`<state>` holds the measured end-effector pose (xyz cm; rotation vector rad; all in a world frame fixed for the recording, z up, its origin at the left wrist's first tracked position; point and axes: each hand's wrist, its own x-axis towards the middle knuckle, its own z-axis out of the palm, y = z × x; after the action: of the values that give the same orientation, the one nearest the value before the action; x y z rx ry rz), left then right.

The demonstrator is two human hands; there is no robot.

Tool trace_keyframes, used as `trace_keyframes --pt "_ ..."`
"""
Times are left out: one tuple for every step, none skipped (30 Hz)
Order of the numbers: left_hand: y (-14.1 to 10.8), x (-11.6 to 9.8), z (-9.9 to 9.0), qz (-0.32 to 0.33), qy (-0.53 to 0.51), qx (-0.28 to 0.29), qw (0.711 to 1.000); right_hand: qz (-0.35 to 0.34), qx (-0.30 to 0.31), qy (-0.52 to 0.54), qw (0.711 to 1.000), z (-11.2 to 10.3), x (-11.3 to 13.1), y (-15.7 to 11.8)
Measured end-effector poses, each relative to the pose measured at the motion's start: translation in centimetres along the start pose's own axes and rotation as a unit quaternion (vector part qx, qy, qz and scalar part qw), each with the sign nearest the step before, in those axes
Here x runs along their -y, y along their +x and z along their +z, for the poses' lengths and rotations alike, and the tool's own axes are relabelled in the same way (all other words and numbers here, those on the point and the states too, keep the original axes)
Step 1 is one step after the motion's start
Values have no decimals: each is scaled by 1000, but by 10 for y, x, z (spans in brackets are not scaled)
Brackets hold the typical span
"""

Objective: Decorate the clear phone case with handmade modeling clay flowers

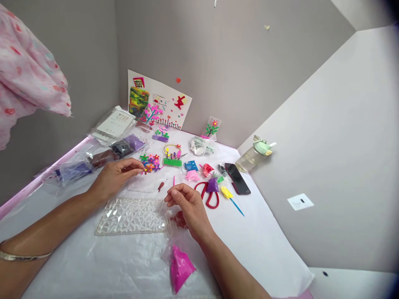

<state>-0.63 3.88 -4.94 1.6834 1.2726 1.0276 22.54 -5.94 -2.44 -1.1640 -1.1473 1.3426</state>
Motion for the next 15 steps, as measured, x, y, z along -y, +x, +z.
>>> trace_keyframes --pt "2 1 1 0 4 2 1000 0 2 0 1000 0 0 0" --pt "3 2 2 1 8 3 1000 0 4 0 1000 0 0 0" --pt "5 3 2 1 14 3 1000 0 5 -1 1000 0 0 0" --pt "7 5 2 1 22 2 1000 0 6 -2 1000 0 0 -1" --pt "8 6 0 1 29 2 1000 1 7 -3 1000 0 1 -1" --pt "9 7 -2 0 37 1 999 1 8 -3 1000 0 1 -1" --pt "10 9 -5 -1 45 2 999 2 8 -4 1000 -1 2 -1" --pt "10 10 -9 -3 53 5 999 4 8 -4 1000 -1 2 -1" --pt "10 11 -12 -4 59 8 998 5 9 -5 1000 -1 2 -1" --pt "10 11 -15 -5 67 13 998 7 10 -5 1000 -1 2 -1" --pt "9 12 -18 -6 74 18 997 7 11 -5 1000 -1 3 -1" --pt "9 13 -20 -7 82 24 996 8 13 -5 1000 -1 3 -1" --pt "8 15 -22 -8 89 29 996 9 16 -4 1000 -1 3 -1" --pt "8 16 -23 -11 96 35 995 10 18 -2 1000 -1 3 -1" --pt "9 18 -23 -13 102 41 994 10 20 -1 1000 -1 3 -1"
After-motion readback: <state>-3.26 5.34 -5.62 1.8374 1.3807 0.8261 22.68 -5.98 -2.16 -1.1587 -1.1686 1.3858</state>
